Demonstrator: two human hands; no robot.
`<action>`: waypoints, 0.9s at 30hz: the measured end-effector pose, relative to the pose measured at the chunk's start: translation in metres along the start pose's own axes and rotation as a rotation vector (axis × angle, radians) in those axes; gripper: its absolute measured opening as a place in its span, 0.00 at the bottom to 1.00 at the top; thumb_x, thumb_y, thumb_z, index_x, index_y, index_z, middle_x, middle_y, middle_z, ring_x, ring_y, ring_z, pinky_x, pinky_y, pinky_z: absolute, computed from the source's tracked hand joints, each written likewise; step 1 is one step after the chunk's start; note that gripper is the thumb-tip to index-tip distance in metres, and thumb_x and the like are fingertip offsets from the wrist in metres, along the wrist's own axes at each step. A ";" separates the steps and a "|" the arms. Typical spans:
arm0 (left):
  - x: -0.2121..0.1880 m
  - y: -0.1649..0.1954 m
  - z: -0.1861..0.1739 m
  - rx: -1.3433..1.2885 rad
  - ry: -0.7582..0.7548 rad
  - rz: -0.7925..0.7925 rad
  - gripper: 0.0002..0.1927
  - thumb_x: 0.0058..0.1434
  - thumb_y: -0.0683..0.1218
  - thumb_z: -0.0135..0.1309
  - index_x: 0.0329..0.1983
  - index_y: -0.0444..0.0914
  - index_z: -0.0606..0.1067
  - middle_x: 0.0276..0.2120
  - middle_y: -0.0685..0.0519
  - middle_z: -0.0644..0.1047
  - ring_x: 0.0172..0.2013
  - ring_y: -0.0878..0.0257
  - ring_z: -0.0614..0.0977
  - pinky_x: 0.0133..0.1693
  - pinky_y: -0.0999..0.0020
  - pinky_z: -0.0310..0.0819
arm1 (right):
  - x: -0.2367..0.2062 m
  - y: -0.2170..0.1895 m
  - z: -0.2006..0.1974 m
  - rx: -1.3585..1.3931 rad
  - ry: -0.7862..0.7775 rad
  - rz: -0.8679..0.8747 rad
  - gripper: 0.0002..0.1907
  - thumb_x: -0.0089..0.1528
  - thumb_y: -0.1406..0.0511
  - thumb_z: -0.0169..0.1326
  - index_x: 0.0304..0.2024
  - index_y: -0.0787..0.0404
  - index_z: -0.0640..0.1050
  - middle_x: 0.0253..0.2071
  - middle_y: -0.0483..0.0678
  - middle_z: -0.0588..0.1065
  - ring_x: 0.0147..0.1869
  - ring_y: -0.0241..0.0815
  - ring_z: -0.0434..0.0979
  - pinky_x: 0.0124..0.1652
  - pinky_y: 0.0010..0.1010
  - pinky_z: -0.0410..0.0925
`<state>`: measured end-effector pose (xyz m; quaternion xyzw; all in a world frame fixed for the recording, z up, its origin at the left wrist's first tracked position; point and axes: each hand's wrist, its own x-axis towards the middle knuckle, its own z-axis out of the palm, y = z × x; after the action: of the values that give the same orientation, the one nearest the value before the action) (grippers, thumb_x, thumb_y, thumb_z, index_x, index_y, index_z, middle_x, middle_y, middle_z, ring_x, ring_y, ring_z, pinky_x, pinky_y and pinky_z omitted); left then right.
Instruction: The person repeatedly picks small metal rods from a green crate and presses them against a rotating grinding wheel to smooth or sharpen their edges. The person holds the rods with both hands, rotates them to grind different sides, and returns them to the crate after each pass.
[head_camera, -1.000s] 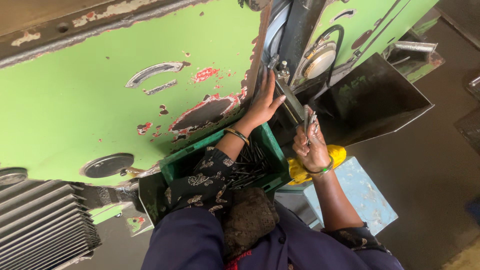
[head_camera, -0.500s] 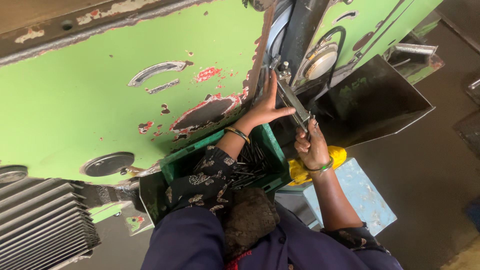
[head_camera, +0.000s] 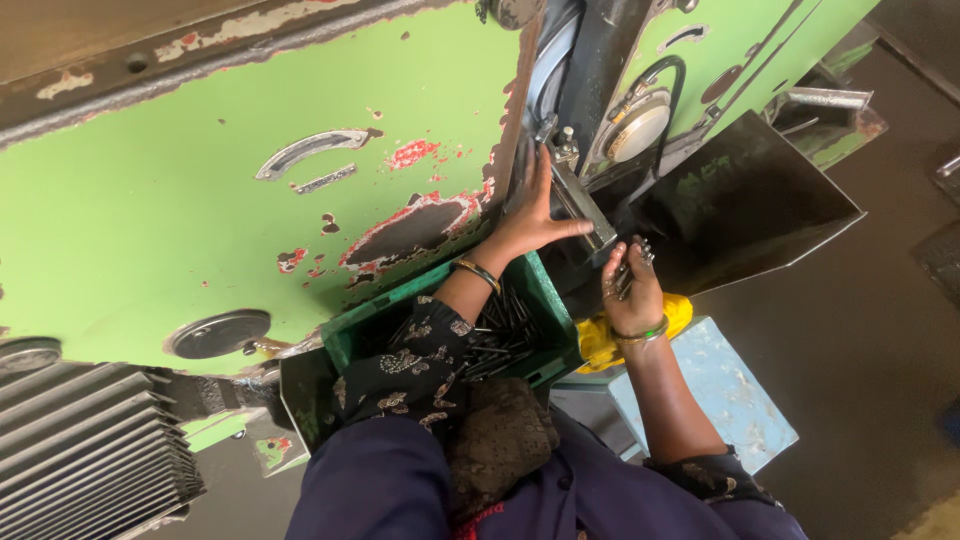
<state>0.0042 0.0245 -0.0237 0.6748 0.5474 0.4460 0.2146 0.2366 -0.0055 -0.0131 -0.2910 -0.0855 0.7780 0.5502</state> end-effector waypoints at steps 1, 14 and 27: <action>0.000 0.003 -0.003 0.011 -0.022 0.001 0.76 0.47 0.71 0.66 0.75 0.32 0.27 0.74 0.28 0.29 0.74 0.32 0.37 0.71 0.43 0.39 | -0.001 0.000 -0.001 0.016 0.013 0.005 0.07 0.70 0.65 0.50 0.51 0.57 0.74 0.39 0.43 0.76 0.41 0.33 0.78 0.40 0.22 0.74; -0.001 -0.009 0.001 -0.112 0.035 0.130 0.58 0.66 0.62 0.56 0.79 0.39 0.29 0.77 0.33 0.27 0.77 0.39 0.36 0.73 0.46 0.42 | -0.013 -0.004 0.003 -0.187 -0.310 0.116 0.21 0.72 0.49 0.44 0.63 0.49 0.70 0.24 0.37 0.62 0.21 0.27 0.57 0.24 0.18 0.55; -0.002 -0.012 0.009 -0.095 0.100 0.125 0.47 0.74 0.56 0.48 0.80 0.34 0.34 0.78 0.31 0.33 0.78 0.37 0.37 0.75 0.48 0.41 | -0.045 -0.004 0.028 -0.278 -0.605 0.167 0.28 0.73 0.53 0.44 0.74 0.41 0.57 0.24 0.40 0.61 0.20 0.29 0.55 0.23 0.20 0.55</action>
<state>0.0049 0.0285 -0.0387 0.6735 0.4925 0.5172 0.1905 0.2347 -0.0391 0.0279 -0.1254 -0.3256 0.8524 0.3895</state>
